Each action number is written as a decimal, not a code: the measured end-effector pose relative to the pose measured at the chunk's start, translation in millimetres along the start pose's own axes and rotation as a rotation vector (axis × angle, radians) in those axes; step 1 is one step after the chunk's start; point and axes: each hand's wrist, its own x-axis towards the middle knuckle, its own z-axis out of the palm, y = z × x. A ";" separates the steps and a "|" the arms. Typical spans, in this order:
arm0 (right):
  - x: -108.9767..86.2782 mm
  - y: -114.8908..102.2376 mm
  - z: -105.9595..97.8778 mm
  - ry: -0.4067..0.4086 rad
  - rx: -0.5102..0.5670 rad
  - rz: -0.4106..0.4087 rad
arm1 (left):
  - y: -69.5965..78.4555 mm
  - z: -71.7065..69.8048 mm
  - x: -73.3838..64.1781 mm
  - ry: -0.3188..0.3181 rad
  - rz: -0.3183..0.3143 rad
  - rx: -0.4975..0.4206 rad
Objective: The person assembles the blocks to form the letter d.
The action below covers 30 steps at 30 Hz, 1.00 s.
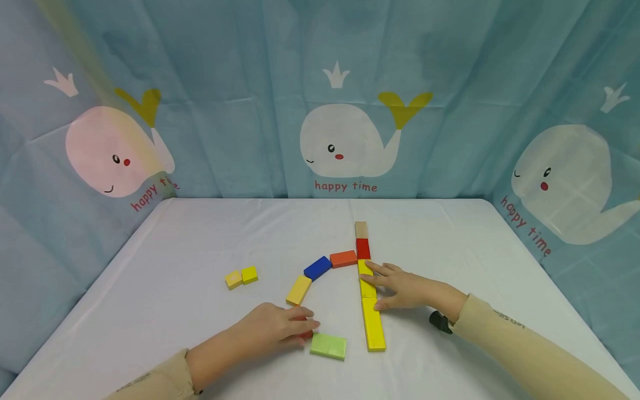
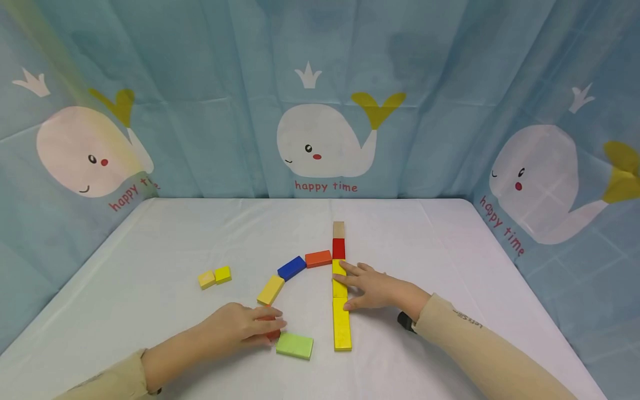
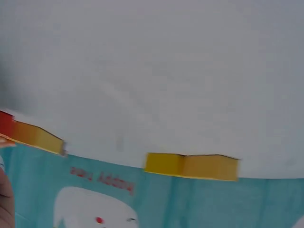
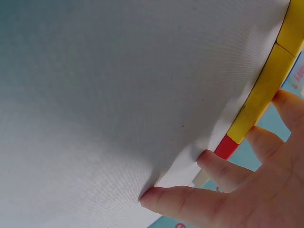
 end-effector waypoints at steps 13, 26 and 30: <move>-1.2 -1.3 0.5 0.007 -0.003 -0.005 | -60.3 -5.4 -48.4 0.257 -0.200 0.141; -1.8 -1.0 0.0 0.005 -0.007 -0.019 | -89.0 -10.9 -85.9 0.006 -0.586 0.124; -2.5 -1.8 -0.7 0.002 -0.007 -0.021 | -90.3 -11.9 -91.9 0.049 -0.563 0.124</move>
